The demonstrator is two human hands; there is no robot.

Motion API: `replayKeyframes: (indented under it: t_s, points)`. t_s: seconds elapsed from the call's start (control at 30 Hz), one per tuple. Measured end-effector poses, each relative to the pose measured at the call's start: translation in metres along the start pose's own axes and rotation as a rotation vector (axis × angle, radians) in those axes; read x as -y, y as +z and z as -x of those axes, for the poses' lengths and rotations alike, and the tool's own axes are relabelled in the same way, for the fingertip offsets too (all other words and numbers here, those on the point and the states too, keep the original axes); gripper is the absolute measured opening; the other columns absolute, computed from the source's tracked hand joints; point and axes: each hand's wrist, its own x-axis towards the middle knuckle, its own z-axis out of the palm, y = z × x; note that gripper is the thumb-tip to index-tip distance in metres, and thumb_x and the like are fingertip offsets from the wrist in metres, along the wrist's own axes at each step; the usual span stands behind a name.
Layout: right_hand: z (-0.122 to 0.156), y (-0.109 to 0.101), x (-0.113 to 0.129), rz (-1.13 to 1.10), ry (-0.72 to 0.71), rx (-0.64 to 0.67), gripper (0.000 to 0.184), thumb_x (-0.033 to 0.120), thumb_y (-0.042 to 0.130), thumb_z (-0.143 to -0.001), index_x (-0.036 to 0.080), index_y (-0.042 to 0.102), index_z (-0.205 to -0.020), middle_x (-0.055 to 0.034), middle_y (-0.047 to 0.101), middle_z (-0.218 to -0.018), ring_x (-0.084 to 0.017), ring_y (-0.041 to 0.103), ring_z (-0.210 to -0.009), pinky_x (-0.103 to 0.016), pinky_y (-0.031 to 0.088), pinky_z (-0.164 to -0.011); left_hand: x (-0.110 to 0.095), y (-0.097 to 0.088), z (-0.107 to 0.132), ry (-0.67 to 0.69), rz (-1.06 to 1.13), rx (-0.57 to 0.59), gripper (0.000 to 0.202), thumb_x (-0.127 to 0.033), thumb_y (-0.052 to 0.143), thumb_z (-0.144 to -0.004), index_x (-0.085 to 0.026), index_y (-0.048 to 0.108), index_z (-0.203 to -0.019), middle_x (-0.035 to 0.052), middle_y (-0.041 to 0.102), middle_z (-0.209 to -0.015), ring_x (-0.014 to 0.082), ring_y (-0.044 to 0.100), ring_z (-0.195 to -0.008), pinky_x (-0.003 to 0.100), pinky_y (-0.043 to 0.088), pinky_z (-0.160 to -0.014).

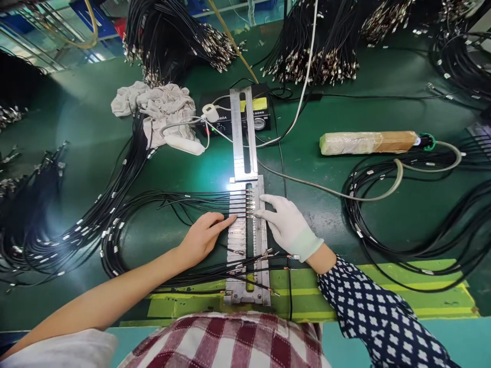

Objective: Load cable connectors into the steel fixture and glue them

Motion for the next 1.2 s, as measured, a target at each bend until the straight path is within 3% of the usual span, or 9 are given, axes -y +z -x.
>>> replayKeyframes:
  t_s: [0.17, 0.3, 0.4, 0.47, 0.6, 0.77, 0.97, 1.2]
  points:
    - [0.000, 0.002, -0.001, 0.013, 0.012, -0.008, 0.038, 0.010, 0.045, -0.093, 0.025, 0.068, -0.120, -0.0130, 0.055, -0.140, -0.030, 0.052, -0.129, -0.052, 0.052, -0.099, 0.002, -0.001, -0.004, -0.019, 0.031, 0.039, 0.043, -0.014, 0.032, -0.101, -0.019, 0.052, -0.140, 0.0093, 0.060, -0.100, 0.0193, 0.053, -0.087, 0.032, 0.044, -0.075]
    - [0.001, 0.003, -0.001, 0.039, -0.005, -0.011, 0.037, 0.011, 0.045, -0.093, 0.025, 0.067, -0.120, -0.0130, 0.055, -0.141, -0.029, 0.054, -0.128, -0.052, 0.052, -0.099, 0.002, -0.022, -0.002, -0.006, 0.180, 0.195, 0.036, -0.026, 0.041, -0.103, -0.018, 0.049, -0.138, 0.0090, 0.064, -0.105, 0.0196, 0.056, -0.093, 0.035, 0.042, -0.084]
    - [0.001, 0.002, -0.001, 0.044, -0.020, -0.017, 0.037, 0.010, 0.045, -0.093, 0.023, 0.067, -0.120, -0.0140, 0.055, -0.140, -0.029, 0.055, -0.126, -0.050, 0.053, -0.098, 0.002, -0.034, 0.005, 0.096, 0.299, 0.262, 0.023, -0.026, 0.047, -0.102, -0.018, 0.057, -0.121, 0.0064, 0.064, -0.098, 0.0180, 0.056, -0.093, 0.034, 0.042, -0.089]
    - [0.000, 0.001, 0.000, 0.037, -0.014, -0.011, 0.035, 0.012, 0.044, -0.094, 0.022, 0.067, -0.119, -0.0146, 0.056, -0.140, -0.029, 0.055, -0.127, -0.051, 0.052, -0.098, 0.002, -0.033, 0.007, 0.130, 0.317, 0.177, 0.020, -0.019, 0.043, -0.102, -0.018, 0.060, -0.113, 0.0064, 0.063, -0.095, 0.0167, 0.055, -0.089, 0.031, 0.044, -0.084]
    - [0.000, 0.000, 0.001, 0.032, 0.011, 0.004, 0.034, 0.014, 0.044, -0.095, 0.023, 0.067, -0.119, -0.0135, 0.056, -0.140, -0.029, 0.054, -0.128, -0.052, 0.051, -0.101, 0.003, -0.019, -0.002, 0.133, 0.223, 0.007, 0.031, -0.015, 0.036, -0.102, -0.018, 0.059, -0.123, 0.0076, 0.061, -0.093, 0.0167, 0.054, -0.084, 0.029, 0.047, -0.077]
    - [0.001, 0.000, 0.001, 0.025, 0.019, 0.008, 0.035, 0.014, 0.045, -0.095, 0.024, 0.066, -0.121, -0.0130, 0.055, -0.140, -0.029, 0.054, -0.128, -0.051, 0.052, -0.100, 0.007, -0.010, -0.019, 0.162, 0.118, 0.006, 0.033, -0.016, 0.035, -0.102, -0.017, 0.061, -0.121, 0.0073, 0.059, -0.092, 0.0173, 0.052, -0.083, 0.030, 0.047, -0.077]
    - [0.000, -0.001, 0.002, 0.018, 0.013, -0.003, 0.033, 0.015, 0.045, -0.096, 0.022, 0.067, -0.120, -0.0135, 0.056, -0.139, -0.029, 0.054, -0.128, -0.050, 0.051, -0.100, 0.013, -0.012, -0.028, 0.177, 0.218, 0.028, 0.028, -0.013, 0.038, -0.101, -0.015, 0.061, -0.119, 0.0079, 0.059, -0.095, 0.0167, 0.051, -0.087, 0.027, 0.048, -0.078]
    - [0.000, 0.000, 0.001, 0.012, 0.015, 0.003, 0.033, 0.015, 0.044, -0.096, 0.022, 0.067, -0.119, -0.0131, 0.055, -0.139, -0.029, 0.054, -0.128, -0.050, 0.051, -0.100, 0.011, -0.005, -0.025, 0.161, 0.240, -0.023, 0.025, -0.015, 0.041, -0.101, -0.017, 0.060, -0.117, 0.0091, 0.063, -0.101, 0.0181, 0.055, -0.094, 0.031, 0.048, -0.084]
